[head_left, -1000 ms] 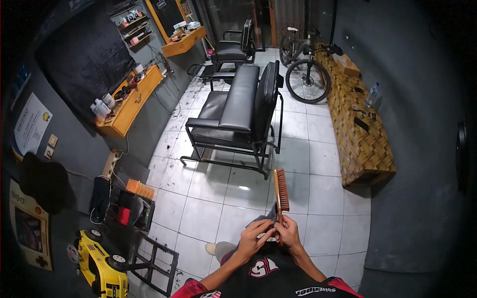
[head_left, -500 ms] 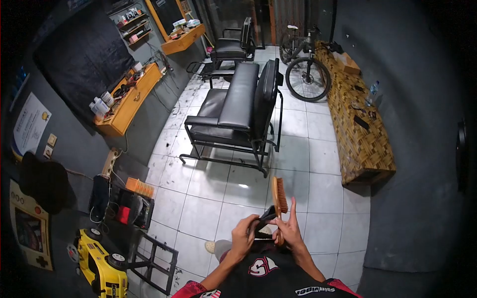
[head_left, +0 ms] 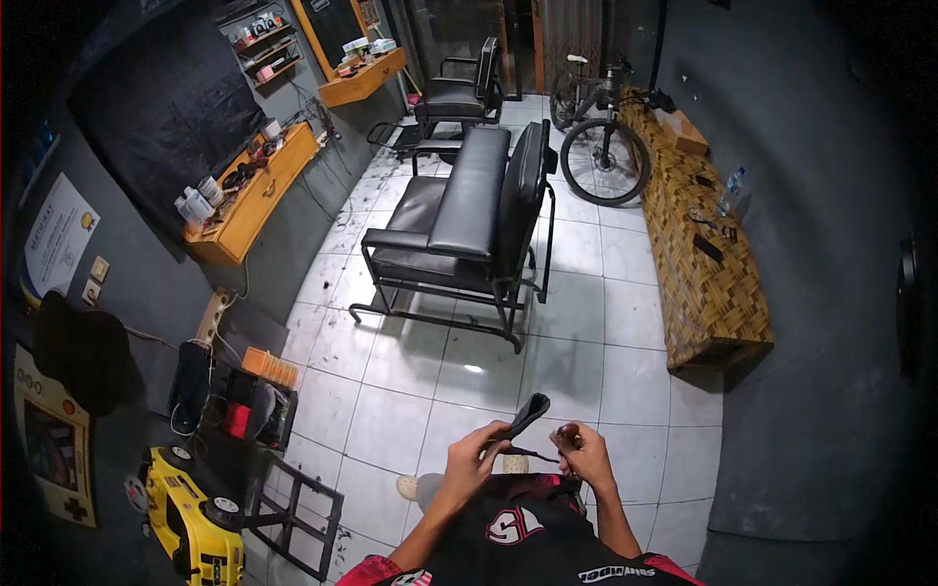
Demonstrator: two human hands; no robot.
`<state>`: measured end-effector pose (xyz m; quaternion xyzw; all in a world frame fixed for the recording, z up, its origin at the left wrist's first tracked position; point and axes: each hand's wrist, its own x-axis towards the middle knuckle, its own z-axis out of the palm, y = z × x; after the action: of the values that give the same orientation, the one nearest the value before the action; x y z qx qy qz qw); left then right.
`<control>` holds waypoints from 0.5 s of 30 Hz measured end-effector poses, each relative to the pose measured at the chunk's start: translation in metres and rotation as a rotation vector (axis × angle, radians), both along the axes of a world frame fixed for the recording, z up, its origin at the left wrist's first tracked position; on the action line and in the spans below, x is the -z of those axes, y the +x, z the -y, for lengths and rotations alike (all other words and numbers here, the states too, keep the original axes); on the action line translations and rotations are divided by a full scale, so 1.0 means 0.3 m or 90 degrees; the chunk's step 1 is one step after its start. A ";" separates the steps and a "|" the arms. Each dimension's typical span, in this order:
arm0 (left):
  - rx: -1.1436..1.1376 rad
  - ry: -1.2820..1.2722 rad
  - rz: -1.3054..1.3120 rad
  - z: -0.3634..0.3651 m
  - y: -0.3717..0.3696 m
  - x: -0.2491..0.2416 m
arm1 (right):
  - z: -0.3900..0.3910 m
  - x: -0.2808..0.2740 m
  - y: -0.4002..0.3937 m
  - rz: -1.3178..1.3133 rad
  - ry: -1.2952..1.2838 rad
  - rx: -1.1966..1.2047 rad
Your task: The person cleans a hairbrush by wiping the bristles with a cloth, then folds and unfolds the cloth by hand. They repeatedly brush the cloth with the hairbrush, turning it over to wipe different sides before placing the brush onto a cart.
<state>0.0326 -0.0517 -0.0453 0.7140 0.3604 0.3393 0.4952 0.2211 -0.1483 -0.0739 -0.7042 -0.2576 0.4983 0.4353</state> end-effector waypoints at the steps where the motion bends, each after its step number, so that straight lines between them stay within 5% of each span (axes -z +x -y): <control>1: 0.000 0.020 -0.007 -0.002 0.000 -0.002 | 0.010 0.024 -0.006 0.128 0.046 -0.013; 6: 0.021 0.107 -0.026 -0.007 -0.012 -0.043 | 0.017 -0.026 0.012 0.614 0.261 -0.091; 9: 0.016 0.184 -0.081 -0.027 -0.026 -0.049 | 0.016 0.009 0.041 0.499 0.327 -0.114; 12: 0.032 0.256 -0.063 -0.053 -0.032 -0.089 | -0.018 -0.049 0.007 0.189 0.320 -0.114; 15: 0.065 0.316 -0.043 -0.075 -0.047 -0.124 | -0.057 0.011 -0.013 0.454 0.358 -0.255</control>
<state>0.0184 -0.0292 -0.0082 0.8418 0.2459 0.3682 0.3089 0.2171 -0.1312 -0.0771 -0.6226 -0.6453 0.2115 0.3889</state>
